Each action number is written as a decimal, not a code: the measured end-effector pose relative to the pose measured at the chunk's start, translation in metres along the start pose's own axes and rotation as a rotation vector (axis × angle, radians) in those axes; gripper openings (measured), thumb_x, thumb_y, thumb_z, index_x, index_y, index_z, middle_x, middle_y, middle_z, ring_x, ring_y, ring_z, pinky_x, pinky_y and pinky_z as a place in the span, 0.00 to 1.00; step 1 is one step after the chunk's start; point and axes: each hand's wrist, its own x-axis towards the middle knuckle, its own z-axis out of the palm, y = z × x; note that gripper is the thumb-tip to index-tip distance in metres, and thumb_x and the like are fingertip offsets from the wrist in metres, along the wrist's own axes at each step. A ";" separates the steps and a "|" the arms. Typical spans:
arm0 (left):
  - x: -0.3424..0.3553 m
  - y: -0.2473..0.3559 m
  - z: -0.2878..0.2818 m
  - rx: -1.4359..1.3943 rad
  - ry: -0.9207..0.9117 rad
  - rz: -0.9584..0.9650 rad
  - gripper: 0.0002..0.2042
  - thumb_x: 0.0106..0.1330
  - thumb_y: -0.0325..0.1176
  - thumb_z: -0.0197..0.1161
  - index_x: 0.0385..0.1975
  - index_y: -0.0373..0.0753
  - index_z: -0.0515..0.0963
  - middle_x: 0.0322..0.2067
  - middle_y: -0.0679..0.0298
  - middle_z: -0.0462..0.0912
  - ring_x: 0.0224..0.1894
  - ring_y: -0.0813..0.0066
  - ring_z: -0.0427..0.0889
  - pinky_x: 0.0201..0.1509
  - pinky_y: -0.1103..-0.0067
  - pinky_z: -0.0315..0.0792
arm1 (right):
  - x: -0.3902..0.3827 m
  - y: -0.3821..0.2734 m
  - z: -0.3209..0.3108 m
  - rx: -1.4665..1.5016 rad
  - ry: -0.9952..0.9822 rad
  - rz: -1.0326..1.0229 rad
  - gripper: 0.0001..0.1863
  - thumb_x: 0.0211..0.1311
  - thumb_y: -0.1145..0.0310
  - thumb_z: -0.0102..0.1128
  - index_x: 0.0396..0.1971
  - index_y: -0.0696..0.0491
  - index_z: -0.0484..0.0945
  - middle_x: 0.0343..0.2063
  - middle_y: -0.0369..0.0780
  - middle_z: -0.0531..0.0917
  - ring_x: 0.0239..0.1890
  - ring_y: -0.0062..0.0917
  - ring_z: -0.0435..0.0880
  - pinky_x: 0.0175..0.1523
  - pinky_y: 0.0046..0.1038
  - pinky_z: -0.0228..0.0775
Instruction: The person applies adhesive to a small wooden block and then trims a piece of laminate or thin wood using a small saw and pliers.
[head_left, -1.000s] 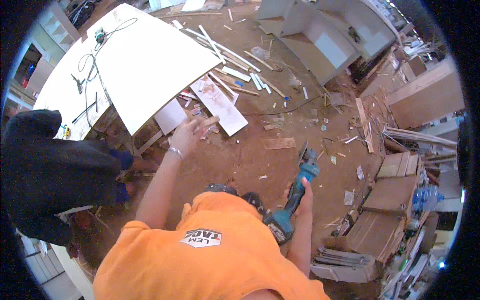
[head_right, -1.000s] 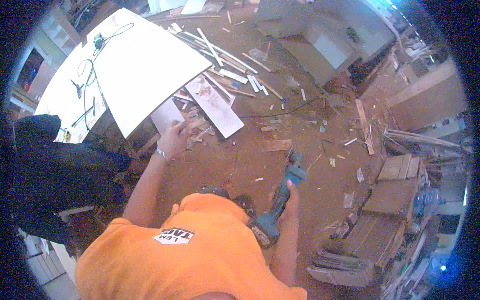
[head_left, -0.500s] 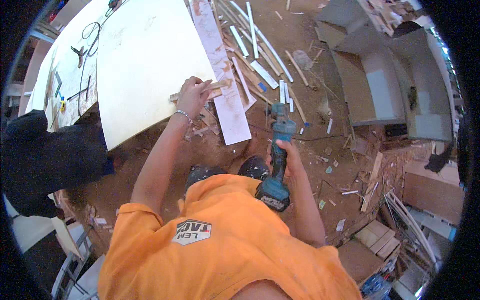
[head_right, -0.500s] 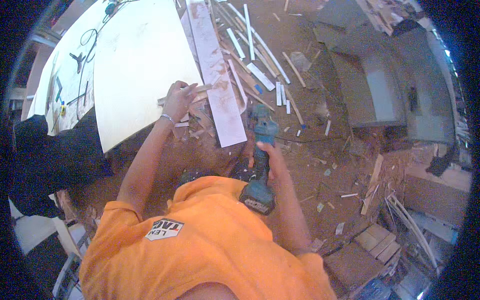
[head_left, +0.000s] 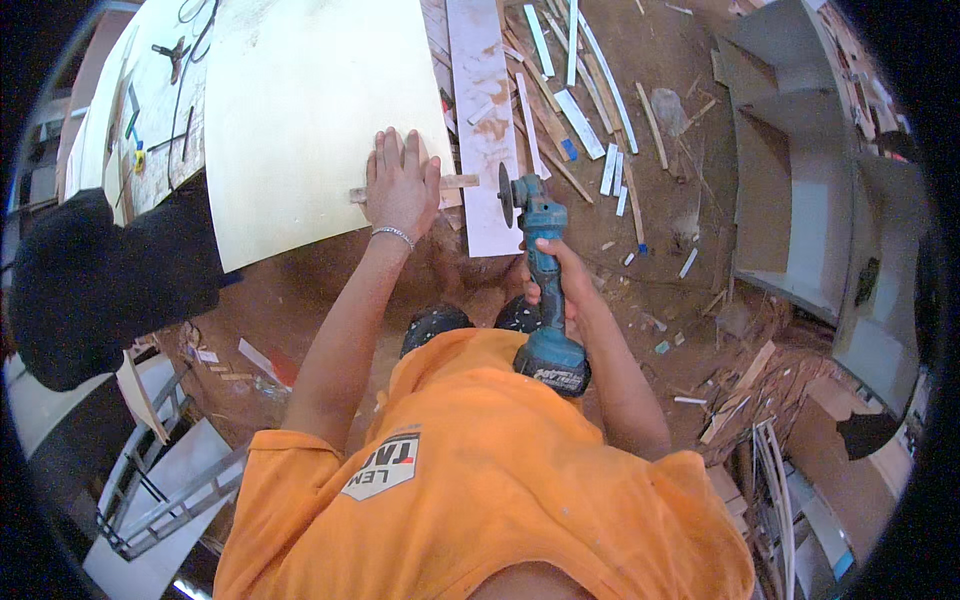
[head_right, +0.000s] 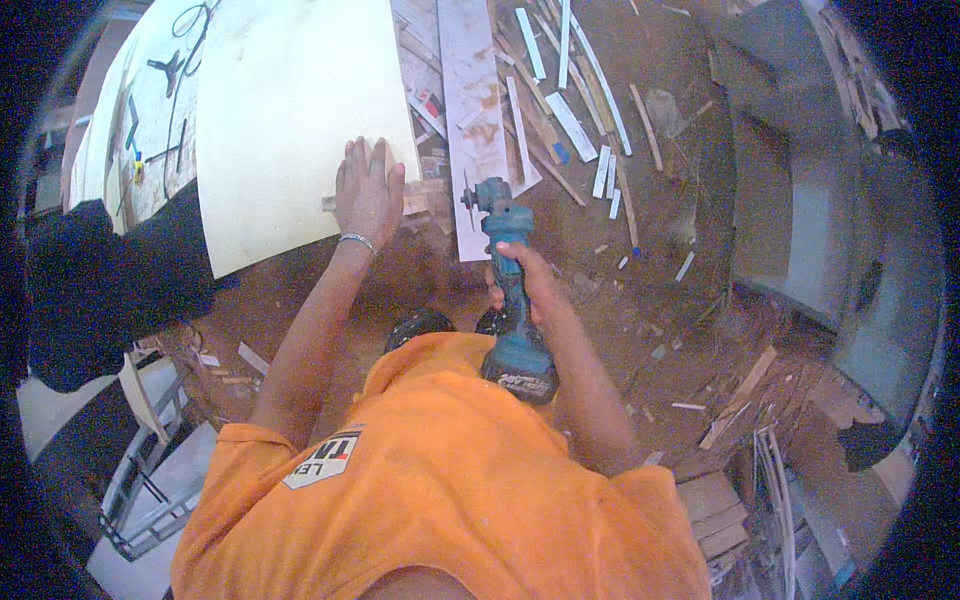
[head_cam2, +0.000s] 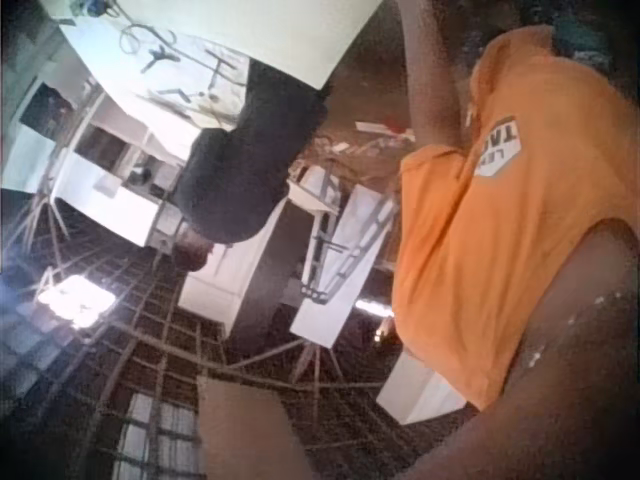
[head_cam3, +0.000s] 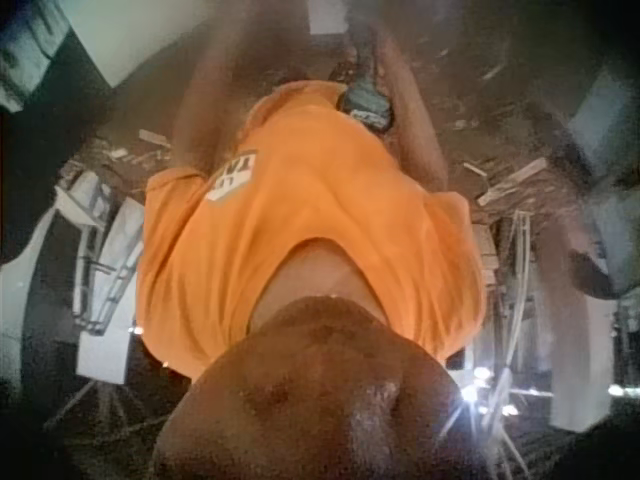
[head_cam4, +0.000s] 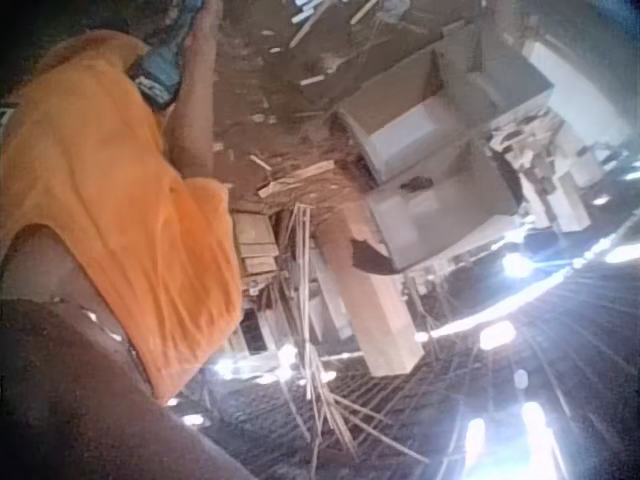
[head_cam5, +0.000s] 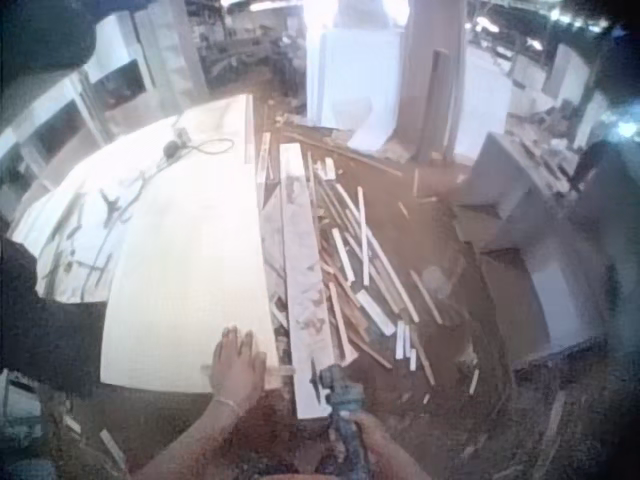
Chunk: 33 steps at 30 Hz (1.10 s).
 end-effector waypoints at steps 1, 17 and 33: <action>-0.003 0.000 0.002 0.023 -0.014 -0.011 0.29 0.78 0.49 0.45 0.71 0.35 0.64 0.73 0.42 0.59 0.78 0.49 0.53 0.80 0.59 0.47 | 0.003 0.003 0.001 0.002 -0.006 0.009 0.21 0.64 0.51 0.63 0.43 0.53 0.74 0.23 0.40 0.81 0.17 0.26 0.78 0.23 0.32 0.74; -0.001 0.000 0.006 0.041 0.022 -0.014 0.28 0.77 0.46 0.46 0.70 0.36 0.65 0.72 0.44 0.61 0.76 0.51 0.58 0.78 0.59 0.52 | 0.006 0.027 0.026 -0.046 0.037 -0.070 0.20 0.63 0.51 0.62 0.37 0.54 0.74 0.21 0.39 0.80 0.16 0.25 0.78 0.23 0.30 0.74; -0.003 -0.001 0.004 -0.041 0.026 -0.022 0.29 0.77 0.48 0.48 0.69 0.33 0.66 0.71 0.40 0.61 0.75 0.47 0.59 0.76 0.58 0.55 | 0.008 0.030 0.029 -0.049 0.065 -0.007 0.20 0.64 0.50 0.60 0.34 0.55 0.73 0.19 0.40 0.79 0.15 0.26 0.77 0.23 0.31 0.74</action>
